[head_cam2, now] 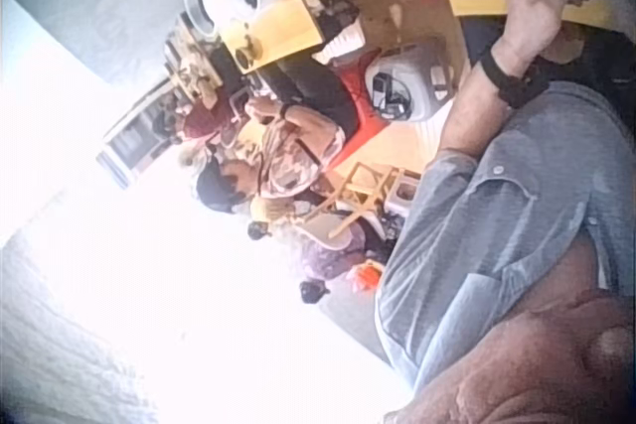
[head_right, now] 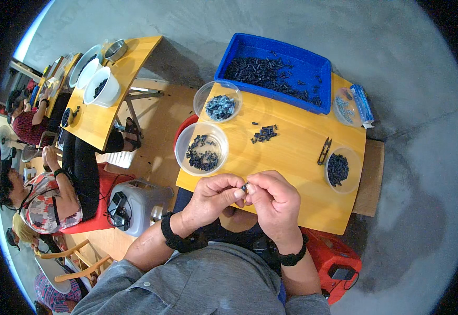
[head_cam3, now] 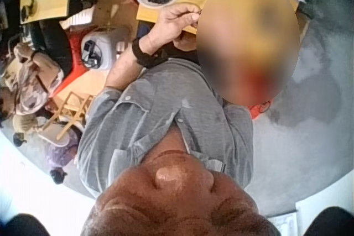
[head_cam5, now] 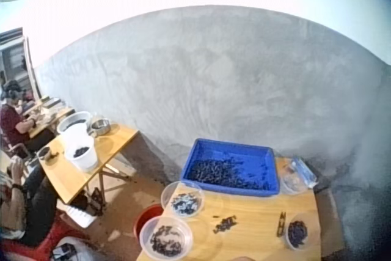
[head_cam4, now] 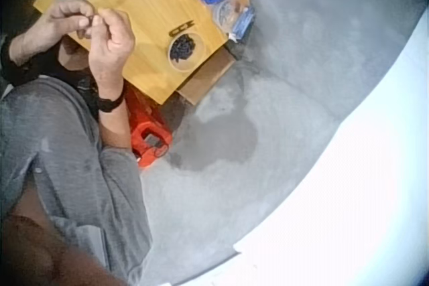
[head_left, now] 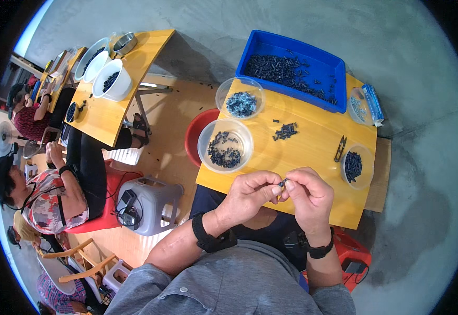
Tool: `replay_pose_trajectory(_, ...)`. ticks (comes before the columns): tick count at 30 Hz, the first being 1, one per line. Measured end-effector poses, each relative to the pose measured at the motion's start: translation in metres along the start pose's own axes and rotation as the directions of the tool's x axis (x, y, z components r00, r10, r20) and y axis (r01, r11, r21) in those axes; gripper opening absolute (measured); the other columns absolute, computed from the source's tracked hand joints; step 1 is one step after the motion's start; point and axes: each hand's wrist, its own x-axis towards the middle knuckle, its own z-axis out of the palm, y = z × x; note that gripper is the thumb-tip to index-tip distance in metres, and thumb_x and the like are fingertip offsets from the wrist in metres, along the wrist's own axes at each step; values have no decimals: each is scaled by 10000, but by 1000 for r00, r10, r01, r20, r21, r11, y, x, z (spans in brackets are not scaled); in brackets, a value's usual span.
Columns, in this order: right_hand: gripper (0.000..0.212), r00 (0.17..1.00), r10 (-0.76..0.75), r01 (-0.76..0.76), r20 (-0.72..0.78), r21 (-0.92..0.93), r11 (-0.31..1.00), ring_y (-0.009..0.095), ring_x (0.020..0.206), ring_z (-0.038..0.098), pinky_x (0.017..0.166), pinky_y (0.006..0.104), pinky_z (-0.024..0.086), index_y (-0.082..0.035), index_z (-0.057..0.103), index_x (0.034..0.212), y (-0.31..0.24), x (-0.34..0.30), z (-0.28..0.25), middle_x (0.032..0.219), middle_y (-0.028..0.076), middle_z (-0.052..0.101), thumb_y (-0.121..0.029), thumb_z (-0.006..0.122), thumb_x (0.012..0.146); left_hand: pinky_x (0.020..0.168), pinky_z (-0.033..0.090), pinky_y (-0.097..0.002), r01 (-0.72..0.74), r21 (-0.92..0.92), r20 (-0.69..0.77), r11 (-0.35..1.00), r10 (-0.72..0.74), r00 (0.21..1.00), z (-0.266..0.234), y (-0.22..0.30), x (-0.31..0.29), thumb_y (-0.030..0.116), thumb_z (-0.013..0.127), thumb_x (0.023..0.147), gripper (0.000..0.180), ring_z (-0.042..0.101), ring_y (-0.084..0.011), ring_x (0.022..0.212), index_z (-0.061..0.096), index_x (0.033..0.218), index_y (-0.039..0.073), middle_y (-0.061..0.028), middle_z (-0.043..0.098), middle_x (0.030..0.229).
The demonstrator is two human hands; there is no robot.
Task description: Assembling small black and blue plastic components by hand at a workbench.
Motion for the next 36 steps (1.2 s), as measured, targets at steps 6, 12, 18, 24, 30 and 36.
replay_pose_trajectory(6,77,998,-41,45,36,-106,993,134,657,596,595,236,486,42,627,907,1,4,-3,830,101,599,53,585,843,548,458,-178,101,-42,-18,994,-102,995,0,3,0,128,573,928,117,574,-40,689,630,956,30,4,631,781)
replay_pose_trajectory(12,64,998,-35,41,42,-156,987,167,693,601,611,264,489,32,626,894,6,4,-1,811,104,605,40,603,835,552,450,-181,159,-28,-26,987,-159,987,-3,-1,1,125,566,928,117,575,-42,674,635,944,31,6,629,767)
replay_pose_trajectory(18,64,996,-82,90,44,-244,966,203,700,603,631,285,489,27,623,886,20,7,0,814,116,607,37,611,824,565,443,-187,217,-19,-51,976,-218,975,-4,-1,7,108,558,927,115,568,-42,657,640,929,27,10,624,736)
replay_pose_trajectory(24,71,991,-134,135,23,-307,942,227,727,608,653,298,490,24,625,884,25,0,-3,821,123,609,40,606,818,544,423,-179,273,-18,-56,962,-273,960,0,-11,10,114,569,923,112,561,-41,626,645,922,31,10,621,715)
replay_pose_trajectory(30,80,987,-142,159,79,-309,937,225,738,609,656,306,490,25,628,882,17,9,-14,837,125,614,52,590,816,482,413,-169,257,-40,-49,966,-259,965,7,-3,15,135,588,919,107,580,-37,626,650,900,50,11,622,704)
replay_pose_trajectory(36,85,973,-176,214,152,-286,934,223,722,607,645,307,494,28,623,898,6,7,-19,838,127,611,48,581,826,482,420,-176,212,-29,36,977,-211,977,6,6,11,122,582,920,111,578,-44,607,648,887,39,4,627,707)
